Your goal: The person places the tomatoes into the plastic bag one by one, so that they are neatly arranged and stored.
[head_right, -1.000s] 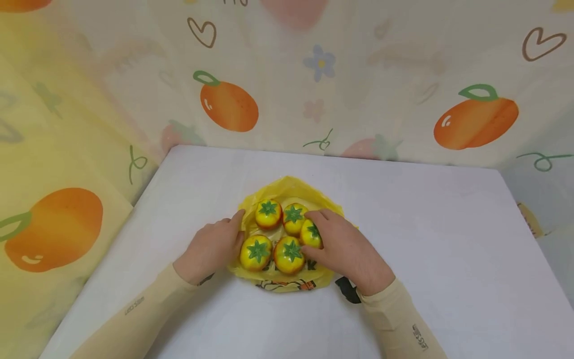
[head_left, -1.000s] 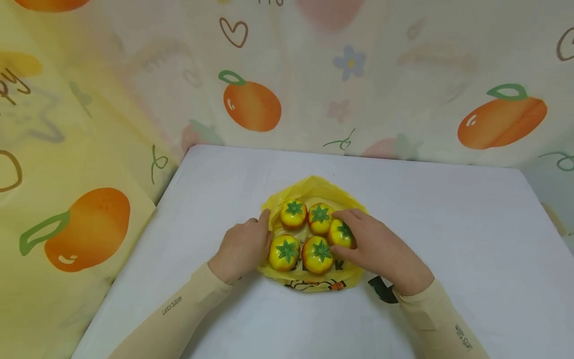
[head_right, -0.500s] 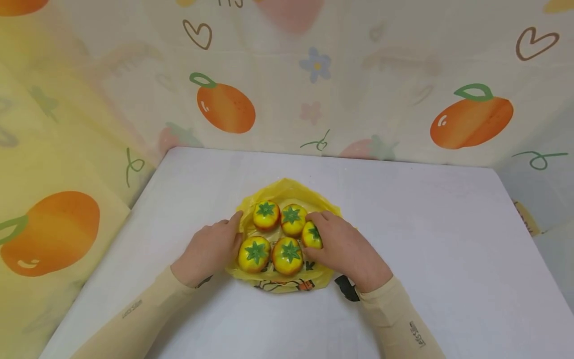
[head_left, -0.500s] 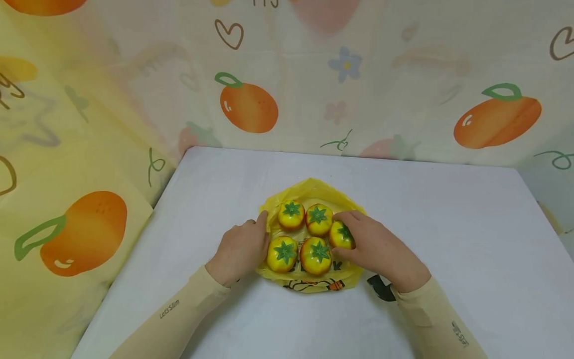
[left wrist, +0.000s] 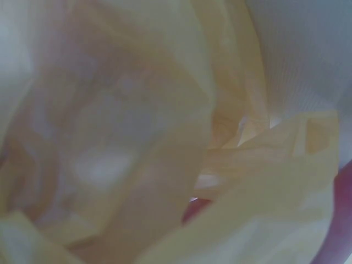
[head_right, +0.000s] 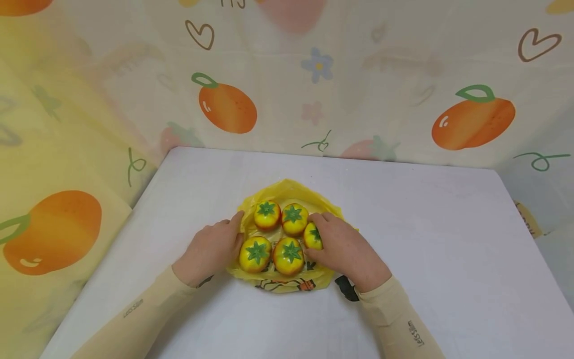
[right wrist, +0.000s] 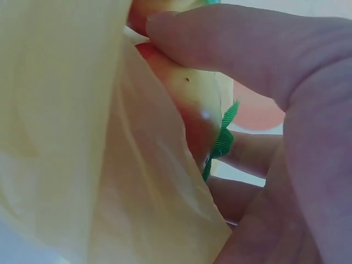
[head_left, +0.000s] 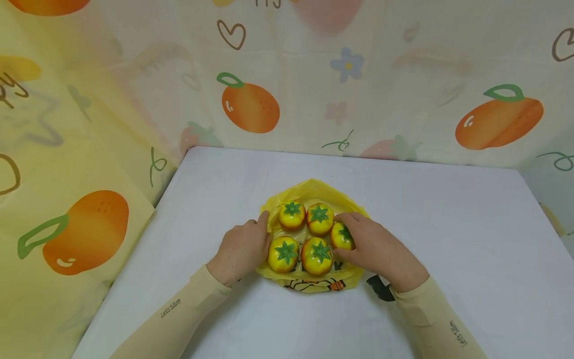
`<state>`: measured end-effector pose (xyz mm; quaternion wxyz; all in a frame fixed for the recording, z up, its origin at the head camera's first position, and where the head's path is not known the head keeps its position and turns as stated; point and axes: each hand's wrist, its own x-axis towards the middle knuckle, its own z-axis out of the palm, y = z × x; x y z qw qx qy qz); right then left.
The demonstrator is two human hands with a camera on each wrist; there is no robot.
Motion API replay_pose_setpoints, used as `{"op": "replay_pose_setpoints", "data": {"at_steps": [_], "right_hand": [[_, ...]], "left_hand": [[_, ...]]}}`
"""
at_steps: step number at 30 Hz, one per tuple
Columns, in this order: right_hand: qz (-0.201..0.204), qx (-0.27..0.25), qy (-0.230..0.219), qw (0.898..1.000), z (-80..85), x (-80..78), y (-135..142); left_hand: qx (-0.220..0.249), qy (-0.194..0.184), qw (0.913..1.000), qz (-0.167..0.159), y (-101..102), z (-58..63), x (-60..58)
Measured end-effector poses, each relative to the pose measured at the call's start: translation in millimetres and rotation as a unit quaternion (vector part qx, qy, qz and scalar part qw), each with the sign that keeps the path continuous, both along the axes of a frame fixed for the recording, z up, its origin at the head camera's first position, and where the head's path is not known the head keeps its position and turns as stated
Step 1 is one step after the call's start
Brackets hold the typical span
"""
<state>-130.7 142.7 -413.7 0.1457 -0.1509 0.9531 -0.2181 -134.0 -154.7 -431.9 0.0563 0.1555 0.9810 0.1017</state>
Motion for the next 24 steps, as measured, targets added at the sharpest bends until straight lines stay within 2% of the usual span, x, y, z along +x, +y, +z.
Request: {"op": "replay_pose_setpoints", "data": {"at_steps": [19, 24], "right_hand": [[-0.010, 0.004, -0.011, 1.000, -5.3, -1.9, 1.0], [-0.016, -0.018, -0.007, 1.000, -7.1, 0.8, 7.5]], "left_hand": [[0.006, -0.003, 1.0000, 0.006, 3.3, 0.1, 0.1], [0.007, -0.035, 0.9991, 0.022, 3.8, -0.1, -2.9]]}}
